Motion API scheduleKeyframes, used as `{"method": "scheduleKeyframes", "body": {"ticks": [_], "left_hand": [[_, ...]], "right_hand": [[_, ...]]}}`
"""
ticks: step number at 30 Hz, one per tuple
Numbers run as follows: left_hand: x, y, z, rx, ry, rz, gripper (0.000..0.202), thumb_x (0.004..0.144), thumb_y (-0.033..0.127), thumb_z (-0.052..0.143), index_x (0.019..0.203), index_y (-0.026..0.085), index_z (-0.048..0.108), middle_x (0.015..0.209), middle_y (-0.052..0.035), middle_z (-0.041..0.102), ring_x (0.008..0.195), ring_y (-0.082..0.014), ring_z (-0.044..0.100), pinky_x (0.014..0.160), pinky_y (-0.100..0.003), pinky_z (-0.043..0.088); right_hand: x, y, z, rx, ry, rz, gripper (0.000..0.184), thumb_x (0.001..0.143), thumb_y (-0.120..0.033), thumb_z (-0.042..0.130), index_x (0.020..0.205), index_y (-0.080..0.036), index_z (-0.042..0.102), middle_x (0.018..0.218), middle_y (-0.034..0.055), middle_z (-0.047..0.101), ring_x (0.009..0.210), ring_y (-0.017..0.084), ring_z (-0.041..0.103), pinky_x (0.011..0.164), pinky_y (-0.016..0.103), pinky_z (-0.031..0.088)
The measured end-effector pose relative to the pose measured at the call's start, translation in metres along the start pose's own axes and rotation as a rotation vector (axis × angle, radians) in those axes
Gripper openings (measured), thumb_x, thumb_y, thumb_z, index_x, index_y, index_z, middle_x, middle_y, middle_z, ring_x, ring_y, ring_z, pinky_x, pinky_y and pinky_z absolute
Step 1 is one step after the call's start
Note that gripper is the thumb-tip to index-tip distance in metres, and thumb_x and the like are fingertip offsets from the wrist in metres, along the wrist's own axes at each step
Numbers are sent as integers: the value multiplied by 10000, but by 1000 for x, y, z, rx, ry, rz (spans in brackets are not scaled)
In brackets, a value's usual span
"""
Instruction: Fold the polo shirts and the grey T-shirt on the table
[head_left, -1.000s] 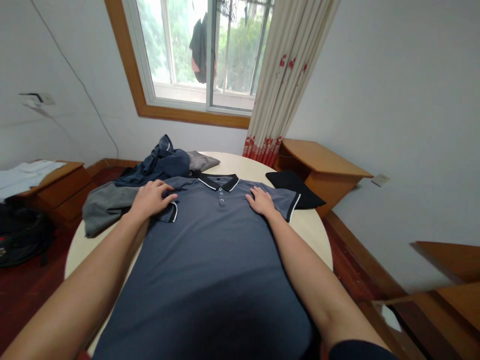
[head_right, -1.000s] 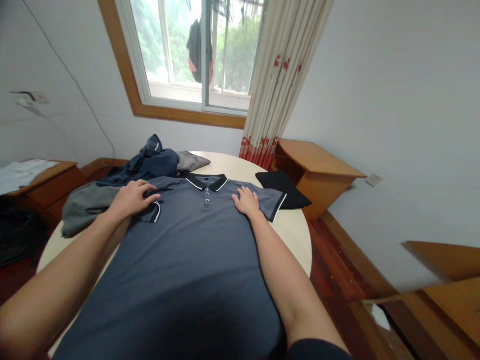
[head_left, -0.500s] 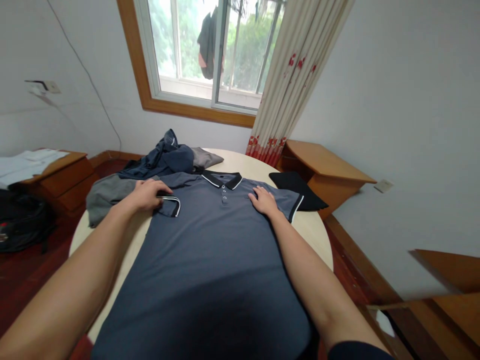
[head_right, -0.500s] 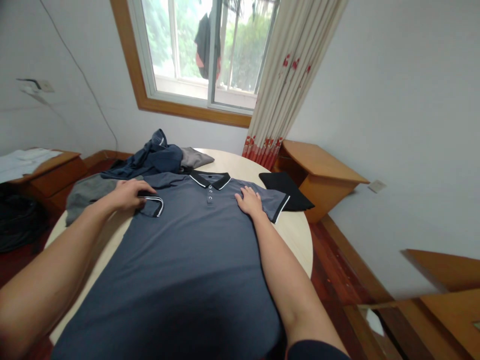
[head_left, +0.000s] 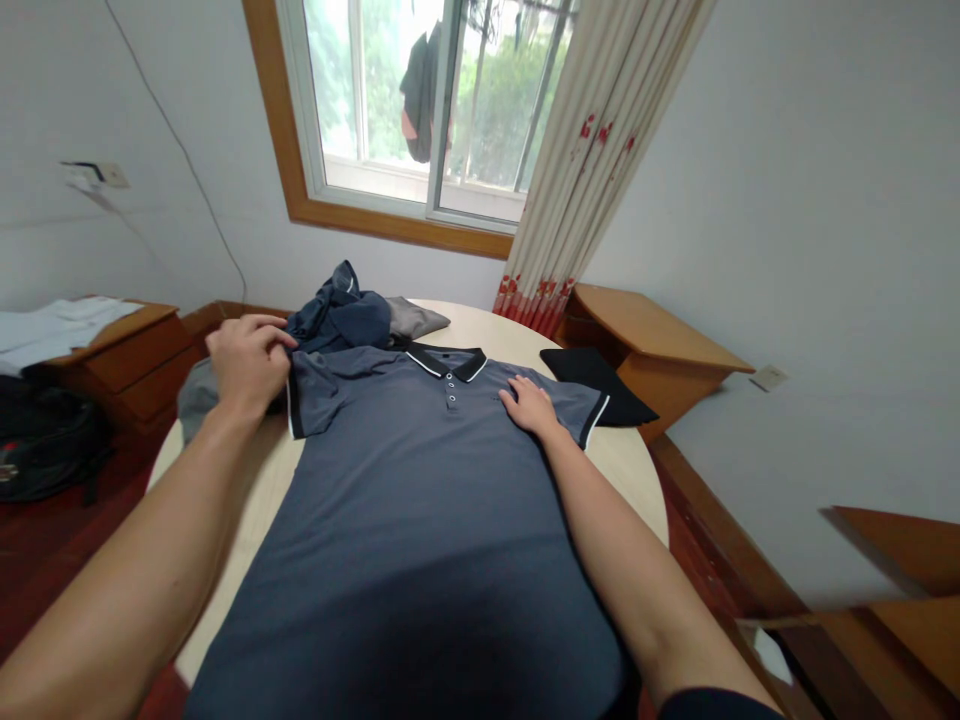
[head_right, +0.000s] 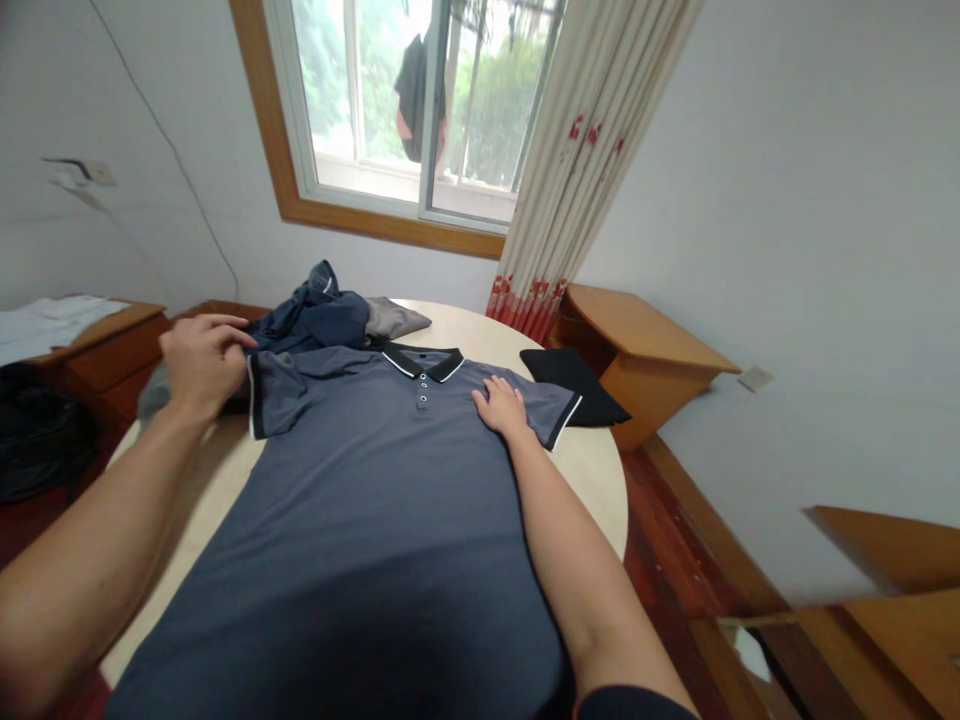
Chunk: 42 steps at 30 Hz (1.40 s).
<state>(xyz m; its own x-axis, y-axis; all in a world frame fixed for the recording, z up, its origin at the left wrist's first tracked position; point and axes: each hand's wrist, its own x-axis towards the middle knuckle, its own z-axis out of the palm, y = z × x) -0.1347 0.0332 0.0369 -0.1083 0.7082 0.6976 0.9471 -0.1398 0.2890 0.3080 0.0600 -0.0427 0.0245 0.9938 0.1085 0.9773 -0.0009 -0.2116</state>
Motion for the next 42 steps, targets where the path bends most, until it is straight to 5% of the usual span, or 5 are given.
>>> {"method": "scheduleKeyframes", "body": {"ticks": [6,12,29,33,42], "left_hand": [[-38,63,52,-104,-481,401,382,945,330,437,1193,193,693,1287,-82,693,1226,-242,589,1076,-392,419],[-58,68,82,-33,-797,352,625,990,545,339,1502,207,462,1639,-88,333,1519,-278,281,1216,-562,212],[-80,86,57,96,-886,344,727,998,632,256,1598,224,293,1687,-67,165,1563,-311,111,1196,-683,96],[-78,99,52,110,-843,360,692,988,625,307,1502,185,454,1618,-146,360,1494,-374,293,1155,-737,130],[-19,127,124,62,-809,242,627,1019,483,288,1524,132,410,1631,-147,337,1502,-306,303,1204,-530,258]], "right_hand": [[-1,0,0,-4,7,1,558,1040,-475,390,1491,-158,477,1613,130,370,1501,260,314,1217,512,231],[-1,-1,0,-6,-1,8,548,1041,-471,387,1492,-172,478,1613,123,373,1506,257,304,1218,509,230],[-34,11,-7,-75,6,46,580,1050,-484,312,1518,-166,439,1633,122,333,1516,263,275,1217,519,213],[-35,1,-18,-141,-57,107,606,1036,-477,323,1504,-112,446,1613,175,353,1483,333,325,1183,608,224],[21,-50,-10,-42,-108,-83,592,1031,-438,335,1547,-152,384,1649,115,299,1522,263,255,1226,504,192]]}}
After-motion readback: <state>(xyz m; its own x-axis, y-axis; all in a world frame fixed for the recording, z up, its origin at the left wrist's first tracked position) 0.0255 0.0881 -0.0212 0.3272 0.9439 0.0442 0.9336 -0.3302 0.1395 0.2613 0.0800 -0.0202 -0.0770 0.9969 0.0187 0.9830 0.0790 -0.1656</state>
